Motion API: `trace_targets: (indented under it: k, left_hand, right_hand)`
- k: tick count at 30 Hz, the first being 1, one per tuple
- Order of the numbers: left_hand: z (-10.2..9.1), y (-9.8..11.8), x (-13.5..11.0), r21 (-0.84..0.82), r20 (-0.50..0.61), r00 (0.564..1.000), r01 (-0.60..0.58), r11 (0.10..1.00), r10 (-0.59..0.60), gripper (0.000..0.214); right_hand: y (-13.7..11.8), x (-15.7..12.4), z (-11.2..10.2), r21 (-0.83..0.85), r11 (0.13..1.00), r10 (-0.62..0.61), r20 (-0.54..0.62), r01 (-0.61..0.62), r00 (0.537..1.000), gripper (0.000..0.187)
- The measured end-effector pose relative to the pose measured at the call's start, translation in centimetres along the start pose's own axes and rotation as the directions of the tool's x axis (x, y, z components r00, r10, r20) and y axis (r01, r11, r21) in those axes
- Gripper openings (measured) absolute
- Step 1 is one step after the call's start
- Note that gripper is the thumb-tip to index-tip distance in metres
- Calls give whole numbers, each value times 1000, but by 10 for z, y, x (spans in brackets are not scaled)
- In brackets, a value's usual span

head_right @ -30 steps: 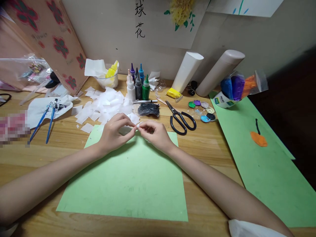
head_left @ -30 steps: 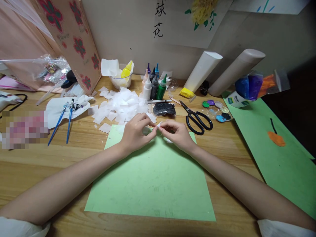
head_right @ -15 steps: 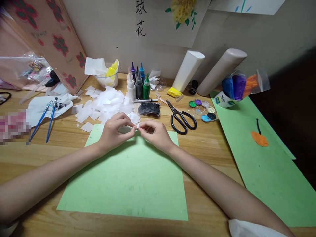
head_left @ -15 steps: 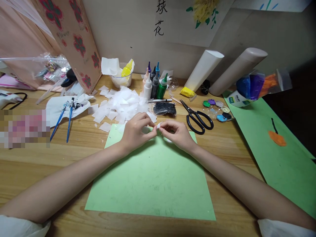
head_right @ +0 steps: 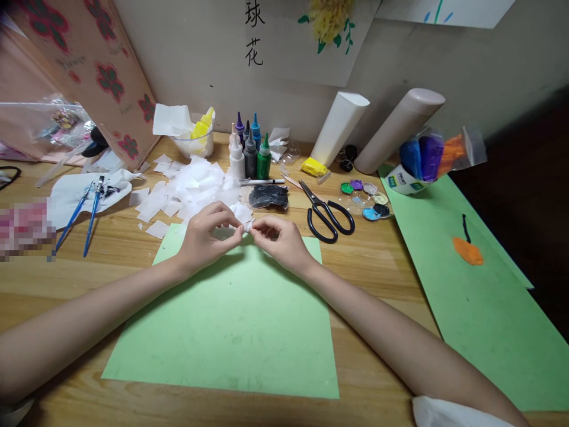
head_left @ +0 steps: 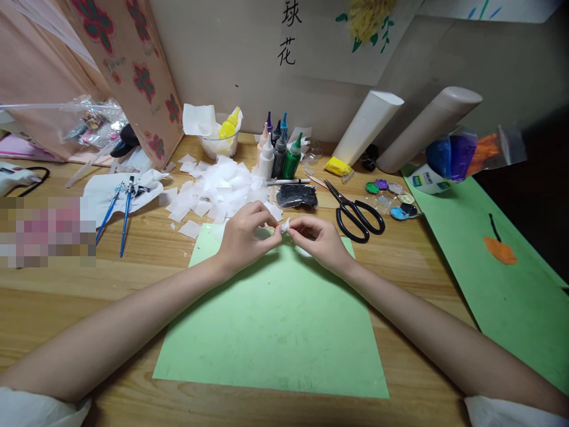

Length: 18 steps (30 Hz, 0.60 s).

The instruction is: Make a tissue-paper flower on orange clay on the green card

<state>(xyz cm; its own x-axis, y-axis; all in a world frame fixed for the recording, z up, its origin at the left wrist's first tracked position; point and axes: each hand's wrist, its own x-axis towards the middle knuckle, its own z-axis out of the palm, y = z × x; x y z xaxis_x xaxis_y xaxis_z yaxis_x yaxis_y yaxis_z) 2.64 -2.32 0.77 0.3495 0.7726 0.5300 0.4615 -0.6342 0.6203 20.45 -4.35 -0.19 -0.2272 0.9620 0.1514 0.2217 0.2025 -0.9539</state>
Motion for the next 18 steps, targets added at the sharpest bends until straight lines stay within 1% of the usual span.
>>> trace_targets:
  k: [9,13,18]
  left_hand:
    - [1,-1,-1,48,9,998,-62,997,62,10]
    - [2,-2,-2,56,12,997,-74,996,74,10]
    - [2,-2,-2,70,21,994,-106,992,105,10]
  right_hand:
    - [0,-1,-1,3,1000,-10,4,10,1000,11]
    - [-1,-1,0,-12,1000,-4,2,4,1000,14]
    - [0,-1,0,-36,999,-5,-20,5,1000,14]
